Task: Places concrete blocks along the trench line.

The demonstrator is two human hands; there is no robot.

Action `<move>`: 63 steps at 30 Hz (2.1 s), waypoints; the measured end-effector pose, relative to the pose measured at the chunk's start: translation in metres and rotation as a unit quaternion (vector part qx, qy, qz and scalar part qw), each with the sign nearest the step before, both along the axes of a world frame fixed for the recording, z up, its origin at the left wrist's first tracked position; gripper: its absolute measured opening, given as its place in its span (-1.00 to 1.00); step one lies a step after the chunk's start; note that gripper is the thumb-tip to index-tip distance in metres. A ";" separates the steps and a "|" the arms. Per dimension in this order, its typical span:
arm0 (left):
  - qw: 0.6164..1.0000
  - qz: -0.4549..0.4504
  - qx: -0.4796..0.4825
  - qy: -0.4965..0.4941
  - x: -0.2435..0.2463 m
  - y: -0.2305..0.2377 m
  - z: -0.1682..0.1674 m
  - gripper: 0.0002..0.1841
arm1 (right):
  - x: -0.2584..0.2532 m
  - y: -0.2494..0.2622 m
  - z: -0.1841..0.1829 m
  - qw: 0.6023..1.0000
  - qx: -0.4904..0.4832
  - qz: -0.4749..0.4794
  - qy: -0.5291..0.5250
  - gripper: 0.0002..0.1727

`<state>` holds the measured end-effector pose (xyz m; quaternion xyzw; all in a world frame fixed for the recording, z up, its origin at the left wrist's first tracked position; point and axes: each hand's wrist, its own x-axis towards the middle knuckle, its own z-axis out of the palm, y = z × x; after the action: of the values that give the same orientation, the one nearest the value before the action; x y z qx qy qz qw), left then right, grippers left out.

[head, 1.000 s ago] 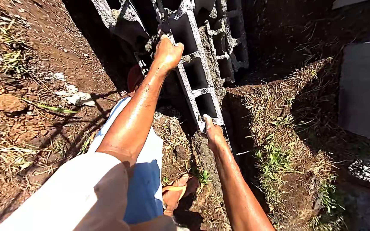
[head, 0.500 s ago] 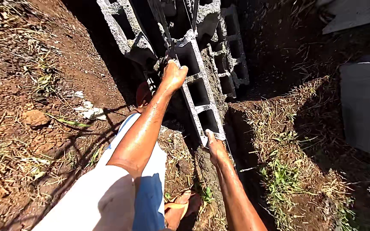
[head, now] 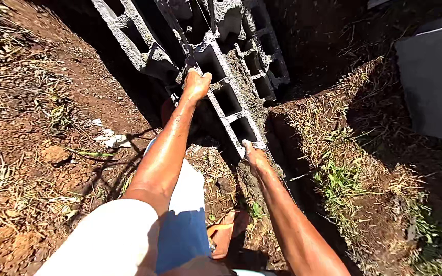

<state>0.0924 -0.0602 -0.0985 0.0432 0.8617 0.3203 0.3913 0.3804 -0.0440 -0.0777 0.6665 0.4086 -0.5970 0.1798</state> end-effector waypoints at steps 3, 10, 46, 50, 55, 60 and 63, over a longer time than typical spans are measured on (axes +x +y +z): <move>1.000 0.010 0.013 0.002 0.003 0.002 -0.002 -0.37 | 0.005 0.000 0.000 1.000 -0.001 -0.009 0.012 -0.29; 0.999 0.027 0.026 -0.001 0.002 0.004 0.002 -0.36 | 0.001 0.001 0.001 1.000 -0.010 -0.016 0.013 -0.29; 0.999 0.025 -0.004 0.024 0.005 -0.003 -0.006 -0.48 | 0.002 0.000 0.000 1.000 0.005 -0.009 0.007 -0.37; 0.999 0.032 0.006 0.030 0.005 -0.003 -0.010 -0.50 | 0.004 0.000 -0.001 1.000 0.008 -0.010 0.019 -0.37; 0.999 0.027 -0.017 0.033 0.007 0.000 -0.002 -0.46 | 0.019 0.033 0.034 0.973 -0.151 0.165 0.050 -0.22; 0.998 0.055 0.025 0.032 0.021 -0.010 0.006 -0.37 | 0.031 0.080 0.087 0.918 0.106 0.372 0.081 -0.70; 0.996 0.070 0.038 -0.028 0.049 -0.029 0.039 -0.10 | 0.043 0.100 0.069 0.866 0.221 0.440 0.085 -0.69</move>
<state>0.1410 -0.0893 -0.0594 -0.0113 0.8386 0.3804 0.3898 0.4239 0.0558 -0.0085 0.3865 0.7944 -0.4045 0.2368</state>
